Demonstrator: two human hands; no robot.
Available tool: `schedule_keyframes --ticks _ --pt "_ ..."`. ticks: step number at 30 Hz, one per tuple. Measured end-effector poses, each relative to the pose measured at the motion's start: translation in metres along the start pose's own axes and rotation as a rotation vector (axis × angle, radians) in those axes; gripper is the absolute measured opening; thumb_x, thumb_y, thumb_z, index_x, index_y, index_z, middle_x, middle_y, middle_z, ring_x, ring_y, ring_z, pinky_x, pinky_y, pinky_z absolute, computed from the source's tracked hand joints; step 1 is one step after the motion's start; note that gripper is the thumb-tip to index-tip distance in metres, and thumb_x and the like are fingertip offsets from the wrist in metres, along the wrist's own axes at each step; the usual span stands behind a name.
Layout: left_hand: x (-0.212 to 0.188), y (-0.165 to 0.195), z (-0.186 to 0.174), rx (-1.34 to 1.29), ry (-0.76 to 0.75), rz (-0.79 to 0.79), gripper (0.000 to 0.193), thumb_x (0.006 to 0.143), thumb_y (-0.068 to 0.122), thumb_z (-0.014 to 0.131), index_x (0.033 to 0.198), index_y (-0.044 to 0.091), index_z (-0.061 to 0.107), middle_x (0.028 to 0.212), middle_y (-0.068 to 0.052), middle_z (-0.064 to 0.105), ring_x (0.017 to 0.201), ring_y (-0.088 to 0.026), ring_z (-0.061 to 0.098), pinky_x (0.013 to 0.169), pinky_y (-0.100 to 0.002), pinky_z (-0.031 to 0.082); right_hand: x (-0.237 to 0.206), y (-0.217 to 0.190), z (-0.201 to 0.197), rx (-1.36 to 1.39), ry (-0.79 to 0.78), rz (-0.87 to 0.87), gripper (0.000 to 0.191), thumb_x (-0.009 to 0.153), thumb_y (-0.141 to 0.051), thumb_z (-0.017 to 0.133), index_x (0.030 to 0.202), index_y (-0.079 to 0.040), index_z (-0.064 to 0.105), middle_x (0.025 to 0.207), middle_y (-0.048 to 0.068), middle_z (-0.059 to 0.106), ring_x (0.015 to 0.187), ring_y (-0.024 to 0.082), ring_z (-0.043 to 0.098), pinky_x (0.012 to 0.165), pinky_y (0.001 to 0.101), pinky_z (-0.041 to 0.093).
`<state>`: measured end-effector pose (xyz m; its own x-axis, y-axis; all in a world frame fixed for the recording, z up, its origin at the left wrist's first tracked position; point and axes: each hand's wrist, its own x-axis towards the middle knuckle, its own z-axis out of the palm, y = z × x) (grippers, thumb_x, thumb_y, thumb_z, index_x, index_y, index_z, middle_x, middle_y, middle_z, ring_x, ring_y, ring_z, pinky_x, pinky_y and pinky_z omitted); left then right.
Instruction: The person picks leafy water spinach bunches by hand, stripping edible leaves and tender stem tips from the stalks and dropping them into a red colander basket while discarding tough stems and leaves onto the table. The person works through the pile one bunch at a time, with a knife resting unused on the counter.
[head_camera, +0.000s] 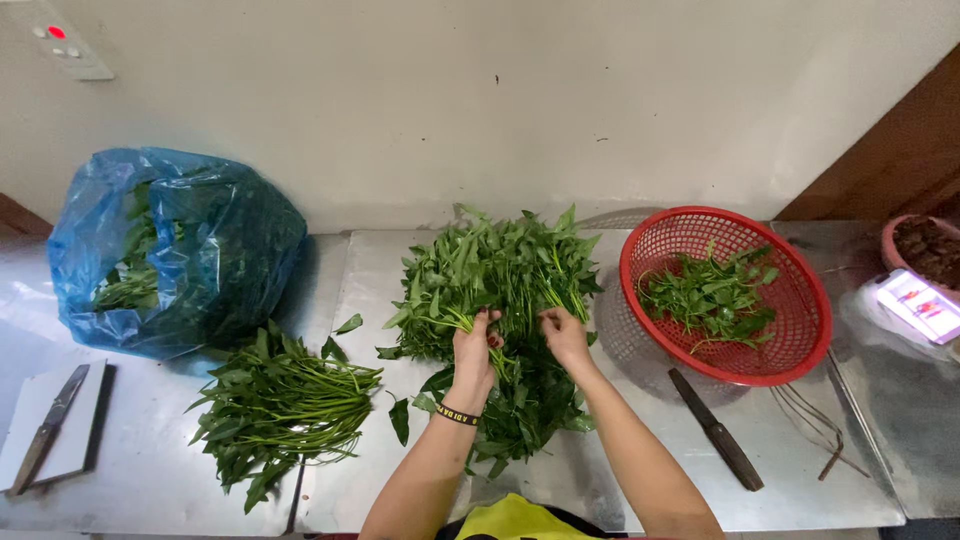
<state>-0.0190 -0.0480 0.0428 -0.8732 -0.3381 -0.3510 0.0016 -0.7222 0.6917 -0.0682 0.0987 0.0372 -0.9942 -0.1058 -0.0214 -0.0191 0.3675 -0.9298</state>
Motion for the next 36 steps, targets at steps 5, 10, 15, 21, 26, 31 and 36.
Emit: schedule_keyframes --ticks 5,10,15,21,26,31,36 --pt "-0.001 0.012 -0.009 0.044 0.013 -0.006 0.012 0.101 0.016 0.062 0.104 0.004 0.064 0.093 -0.005 0.07 0.06 -0.011 0.046 0.054 -0.031 0.044 0.009 -0.01 0.019 -0.248 0.063 -0.046 0.025 0.089 -0.024 0.073 0.101 -0.003 0.071 0.087 0.012 0.075 0.078 0.023 0.071 0.072 0.0353 0.055" --pt "-0.002 0.009 -0.011 0.147 -0.042 -0.069 0.013 0.097 0.018 0.064 0.104 0.007 0.068 0.093 -0.004 0.076 0.059 -0.011 0.05 0.055 -0.028 0.045 -0.007 -0.006 0.0 0.073 -0.161 0.186 0.017 0.093 -0.018 0.066 0.1 -0.003 0.065 0.075 0.003 0.061 0.062 0.014 0.055 0.056 0.0334 0.047" --pt "-0.004 -0.014 0.003 0.278 -0.055 -0.156 0.02 0.094 0.019 0.076 0.101 0.001 0.068 0.084 -0.007 0.069 0.062 -0.014 0.058 0.054 -0.031 0.047 -0.045 0.012 -0.014 0.145 -0.234 0.019 0.01 0.095 -0.011 0.065 0.099 -0.004 0.059 0.077 -0.002 0.056 0.064 0.007 0.05 0.056 0.0266 0.043" --pt "-0.011 -0.014 0.003 0.325 -0.171 -0.171 0.012 0.089 0.011 0.078 0.094 0.004 0.07 0.08 -0.003 0.068 0.065 -0.013 0.059 0.056 -0.03 0.047 -0.051 0.025 -0.016 0.264 -0.308 0.137 0.015 0.098 -0.022 0.065 0.102 -0.008 0.061 0.078 -0.001 0.059 0.061 0.007 0.052 0.054 0.0245 0.042" --pt "-0.018 -0.007 0.0 0.324 -0.219 -0.155 0.005 0.09 0.007 0.074 0.093 0.006 0.071 0.08 0.0 0.069 0.065 -0.011 0.059 0.055 -0.028 0.046 -0.041 0.021 -0.007 0.434 -0.301 0.204 0.023 0.103 -0.029 0.06 0.105 -0.006 0.061 0.078 -0.003 0.058 0.056 0.007 0.047 0.051 0.0248 0.039" --pt "-0.018 -0.004 -0.003 0.346 -0.22 -0.068 0.006 0.09 0.004 0.07 0.095 0.007 0.073 0.081 0.001 0.07 0.063 -0.011 0.058 0.053 -0.027 0.044 -0.04 0.011 0.007 0.278 -0.255 -0.001 0.023 0.106 -0.027 0.057 0.105 -0.003 0.059 0.078 -0.003 0.058 0.059 0.007 0.051 0.053 0.0267 0.043" --pt "-0.013 -0.004 -0.003 0.149 -0.138 -0.158 0.005 0.091 0.006 0.071 0.096 0.007 0.069 0.082 -0.001 0.07 0.064 -0.011 0.06 0.052 -0.028 0.044 -0.046 0.007 0.007 0.007 -0.085 -0.216 0.018 0.102 -0.019 0.053 0.112 -0.005 0.055 0.075 0.009 0.061 0.061 0.016 0.058 0.057 0.0358 0.049"
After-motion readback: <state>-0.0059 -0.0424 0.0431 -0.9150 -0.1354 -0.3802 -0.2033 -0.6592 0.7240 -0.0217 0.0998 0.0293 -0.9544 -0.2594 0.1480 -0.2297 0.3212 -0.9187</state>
